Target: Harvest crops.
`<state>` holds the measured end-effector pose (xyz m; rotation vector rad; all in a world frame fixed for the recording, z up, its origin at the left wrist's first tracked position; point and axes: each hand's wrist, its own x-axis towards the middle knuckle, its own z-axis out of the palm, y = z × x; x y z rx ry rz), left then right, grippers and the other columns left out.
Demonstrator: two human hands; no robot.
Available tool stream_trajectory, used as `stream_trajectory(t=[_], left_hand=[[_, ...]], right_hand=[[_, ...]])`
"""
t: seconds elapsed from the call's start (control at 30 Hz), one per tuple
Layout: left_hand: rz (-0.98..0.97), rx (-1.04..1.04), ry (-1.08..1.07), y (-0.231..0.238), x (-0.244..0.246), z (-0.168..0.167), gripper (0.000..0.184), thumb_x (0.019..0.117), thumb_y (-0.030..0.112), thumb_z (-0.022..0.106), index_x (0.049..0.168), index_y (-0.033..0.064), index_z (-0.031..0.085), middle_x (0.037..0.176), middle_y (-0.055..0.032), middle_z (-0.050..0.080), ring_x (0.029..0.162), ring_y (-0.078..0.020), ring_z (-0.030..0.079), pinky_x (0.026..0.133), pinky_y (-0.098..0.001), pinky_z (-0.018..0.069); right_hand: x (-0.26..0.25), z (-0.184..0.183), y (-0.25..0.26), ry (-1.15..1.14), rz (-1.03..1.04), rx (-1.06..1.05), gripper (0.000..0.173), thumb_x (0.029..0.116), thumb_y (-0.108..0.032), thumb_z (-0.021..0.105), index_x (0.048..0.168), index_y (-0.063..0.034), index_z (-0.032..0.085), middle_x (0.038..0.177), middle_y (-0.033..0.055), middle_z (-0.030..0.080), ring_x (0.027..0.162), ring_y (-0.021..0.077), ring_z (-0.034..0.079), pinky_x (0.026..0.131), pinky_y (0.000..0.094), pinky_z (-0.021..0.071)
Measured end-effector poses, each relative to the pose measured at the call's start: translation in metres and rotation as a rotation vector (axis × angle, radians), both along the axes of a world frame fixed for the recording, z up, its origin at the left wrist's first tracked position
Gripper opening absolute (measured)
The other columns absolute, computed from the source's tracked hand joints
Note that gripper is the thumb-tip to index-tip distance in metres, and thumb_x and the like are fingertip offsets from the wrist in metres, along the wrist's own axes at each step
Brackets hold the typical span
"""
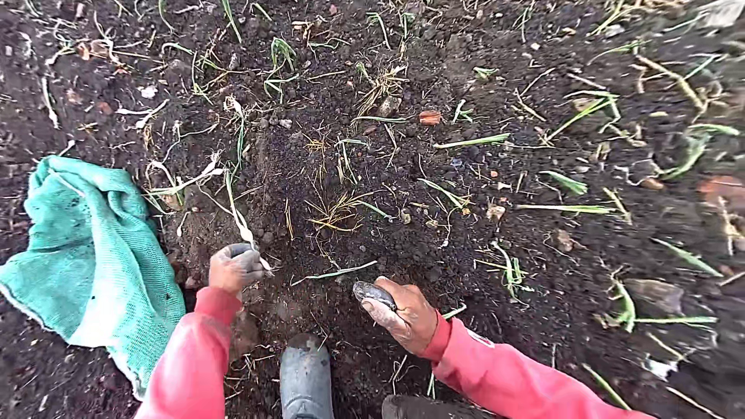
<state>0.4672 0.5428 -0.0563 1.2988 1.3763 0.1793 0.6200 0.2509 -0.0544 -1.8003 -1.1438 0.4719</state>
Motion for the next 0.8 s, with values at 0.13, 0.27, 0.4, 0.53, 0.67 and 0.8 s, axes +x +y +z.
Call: stream_trajectory(t=[0.13,0.27,0.4,0.53,0.67,0.8], left_hand=[[0.056,-0.278,-0.243,-0.088,0.001,0.000,0.014,0.0905,-0.008,0.071,0.102,-0.0068,0.064,0.083,-0.0200,0.073,0.068,-0.0279,0.075,0.063,-0.0390,0.0651],[-0.417,0.056,0.034,-0.156,0.034,-0.024,0.016,0.0854,0.017,0.082,0.096,0.0070,0.076,0.095,-0.0061,0.075,0.085,-0.0178,0.073,0.083,-0.0389,0.0612],[-0.935,0.181,0.375,-0.171,0.044,-0.028,0.036,0.0998,0.039,0.064,0.121,0.0122,0.074,0.131,-0.0130,0.066,0.122,-0.0318,0.064,0.103,-0.0557,0.0498],[-0.815,0.598,0.242,-0.148,0.005,-0.022,0.026,0.0940,0.030,0.070,0.116,0.0183,0.079,0.116,-0.0128,0.071,0.106,-0.0342,0.070,0.086,-0.0559,0.0575],[-0.811,0.814,0.219,-0.116,0.010,-0.048,0.030,0.0951,0.027,0.067,0.123,0.0221,0.077,0.129,-0.0090,0.070,0.123,-0.0339,0.062,0.103,-0.0524,0.0488],[-0.851,0.651,0.311,-0.105,0.017,-0.041,0.033,0.1023,0.027,0.056,0.129,0.0180,0.073,0.125,-0.0081,0.073,0.120,-0.0288,0.067,0.107,-0.0487,0.0483]], right_hand=[[-0.002,0.000,-0.005,0.017,-0.027,0.019,0.048,0.1037,-0.052,0.050,0.089,-0.0083,0.063,0.063,-0.0012,0.058,0.056,0.0023,0.058,0.051,0.0231,0.0502],[0.000,0.043,-0.023,0.093,-0.035,0.097,0.046,0.1034,-0.057,0.050,0.091,-0.0145,0.062,0.061,-0.0055,0.053,0.051,0.0002,0.053,0.047,0.0216,0.0473],[0.014,0.103,-0.046,-0.058,0.025,0.196,0.041,0.1054,-0.053,0.047,0.099,-0.0142,0.059,0.067,-0.0029,0.054,0.058,0.0005,0.056,0.052,0.0187,0.0480],[0.017,0.077,-0.065,-0.155,-0.081,0.197,0.046,0.1054,-0.055,0.047,0.095,-0.0114,0.058,0.067,-0.0007,0.055,0.058,0.0013,0.057,0.053,0.0195,0.0487],[0.025,0.105,-0.056,-0.150,-0.144,0.279,0.041,0.1045,-0.055,0.049,0.109,-0.0167,0.063,0.073,-0.0034,0.058,0.062,-0.0009,0.058,0.056,0.0174,0.0498],[0.049,0.131,-0.029,-0.191,-0.114,0.200,0.042,0.1042,-0.055,0.049,0.096,-0.0157,0.061,0.064,-0.0053,0.053,0.054,-0.0008,0.054,0.047,0.0198,0.0468]])
